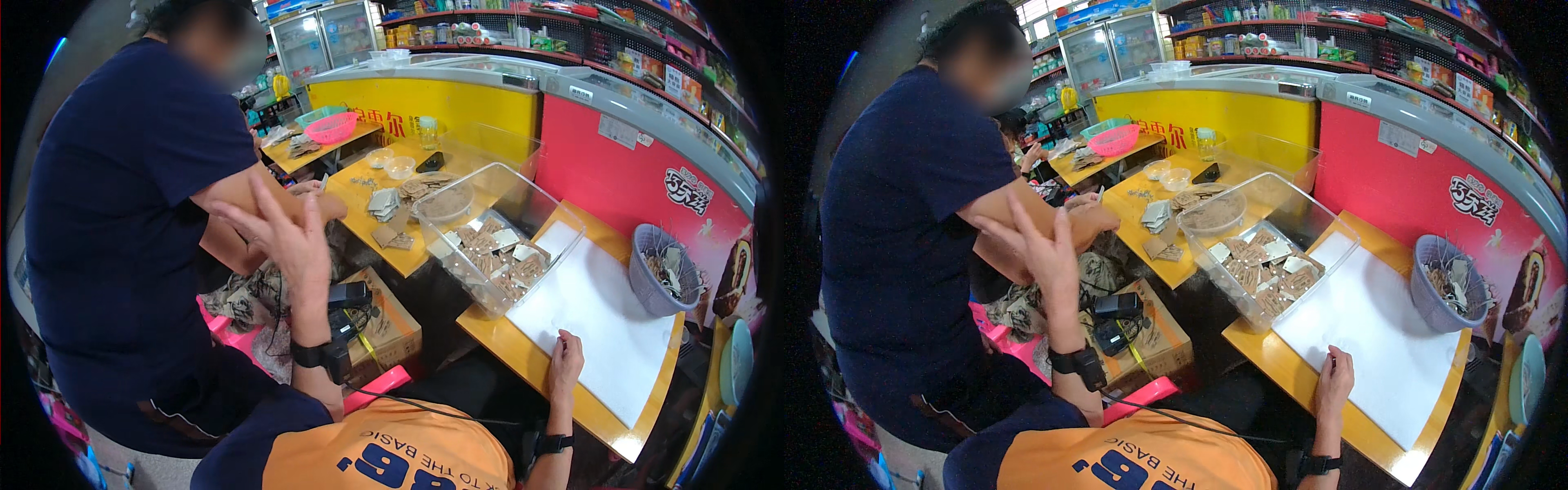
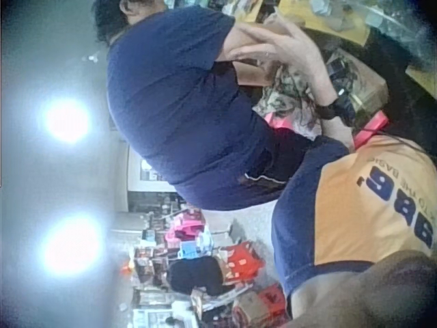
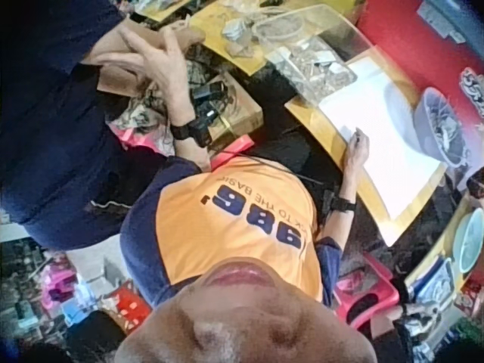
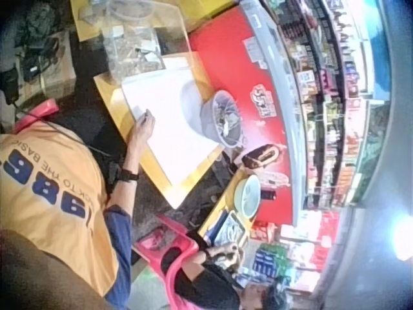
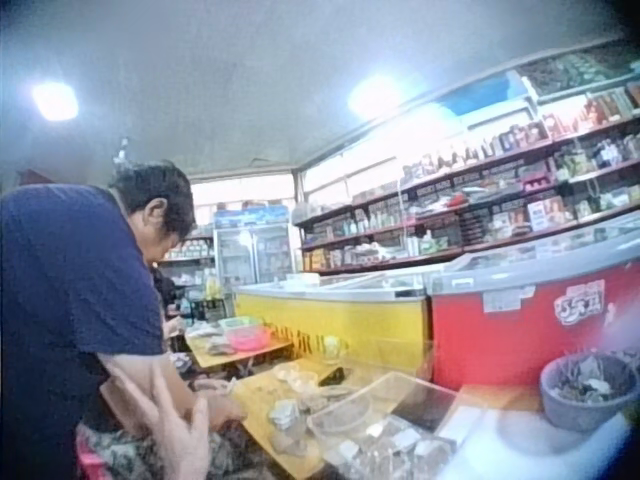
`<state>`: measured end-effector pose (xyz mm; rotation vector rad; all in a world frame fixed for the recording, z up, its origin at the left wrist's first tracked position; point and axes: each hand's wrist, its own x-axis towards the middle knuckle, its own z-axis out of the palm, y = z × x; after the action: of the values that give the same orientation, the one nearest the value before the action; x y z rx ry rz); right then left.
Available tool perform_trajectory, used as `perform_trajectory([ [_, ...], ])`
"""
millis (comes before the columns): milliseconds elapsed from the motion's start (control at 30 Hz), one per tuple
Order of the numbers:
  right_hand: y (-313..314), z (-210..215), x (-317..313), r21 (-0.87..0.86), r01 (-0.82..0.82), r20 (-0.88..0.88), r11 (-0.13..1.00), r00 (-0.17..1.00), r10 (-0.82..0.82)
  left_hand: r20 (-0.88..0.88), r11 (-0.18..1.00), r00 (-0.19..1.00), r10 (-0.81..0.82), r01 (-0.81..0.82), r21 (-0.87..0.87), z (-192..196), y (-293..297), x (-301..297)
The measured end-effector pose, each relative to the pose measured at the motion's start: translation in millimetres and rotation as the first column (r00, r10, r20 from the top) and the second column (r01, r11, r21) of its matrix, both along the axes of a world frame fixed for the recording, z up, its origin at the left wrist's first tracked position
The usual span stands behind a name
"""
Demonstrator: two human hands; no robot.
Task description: The person is threading a thin wire or string through a small rectangular component, likely for a shoe or accessory.
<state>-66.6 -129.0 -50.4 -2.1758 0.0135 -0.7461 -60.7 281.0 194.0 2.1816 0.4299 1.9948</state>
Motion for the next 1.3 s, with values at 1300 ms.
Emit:
perform_trajectory([
  [1300,-4,0,0,-0.004,-0.032,0.116,0.999,0.993,0.032,0.107,-0.103,-0.835,-0.539,-0.06,-0.993,-164,-165,-7],
])
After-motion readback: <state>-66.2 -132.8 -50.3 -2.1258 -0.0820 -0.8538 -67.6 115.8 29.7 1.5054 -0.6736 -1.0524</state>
